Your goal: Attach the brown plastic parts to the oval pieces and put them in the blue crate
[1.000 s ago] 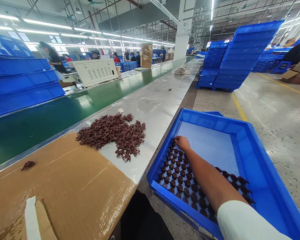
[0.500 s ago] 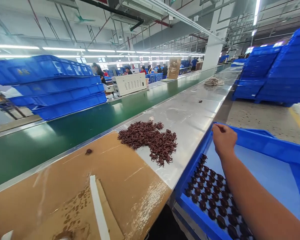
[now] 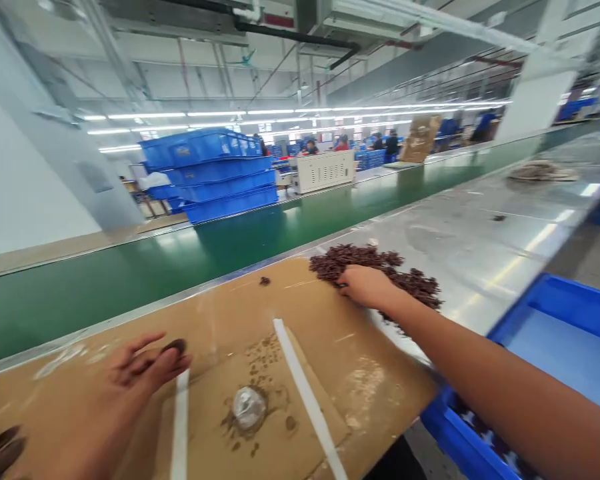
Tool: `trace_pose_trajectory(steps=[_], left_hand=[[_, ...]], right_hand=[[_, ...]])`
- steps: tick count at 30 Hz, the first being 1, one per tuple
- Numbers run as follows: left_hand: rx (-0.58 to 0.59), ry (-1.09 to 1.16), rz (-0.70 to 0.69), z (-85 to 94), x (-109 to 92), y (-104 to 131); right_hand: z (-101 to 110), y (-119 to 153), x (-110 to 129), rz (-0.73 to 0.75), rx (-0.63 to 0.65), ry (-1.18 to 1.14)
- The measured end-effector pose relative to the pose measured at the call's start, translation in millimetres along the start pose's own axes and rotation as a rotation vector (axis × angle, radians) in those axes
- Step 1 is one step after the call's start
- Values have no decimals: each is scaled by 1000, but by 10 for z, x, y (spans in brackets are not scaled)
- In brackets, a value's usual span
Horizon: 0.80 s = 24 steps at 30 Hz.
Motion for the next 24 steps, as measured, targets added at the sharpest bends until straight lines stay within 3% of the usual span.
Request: trace_pose_trajectory(steps=[3, 9, 12, 19, 24], left_hand=[[123, 183, 69, -133, 40, 43], [127, 247, 59, -131, 163, 70], [118, 278, 47, -155, 158, 103], [69, 257, 64, -184, 167, 112], [73, 263, 82, -176, 142, 151]], right_hand=[[-60, -34, -58, 15, 5, 0], [183, -10, -131, 29, -96, -282], [348, 78, 122, 66, -56, -541], [441, 148, 1128, 360, 153, -1015], [363, 160, 1251, 430, 257, -1194]])
Point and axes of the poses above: each hand's wrist, its own y-axis away from the middle knuckle, its own z-axis out of the back of the hand, x = y × z, the point moved 3 cm from there along -y, towards the middle knuckle, and after that the axes turned 6 degrees about y, right-handed, at the moved point
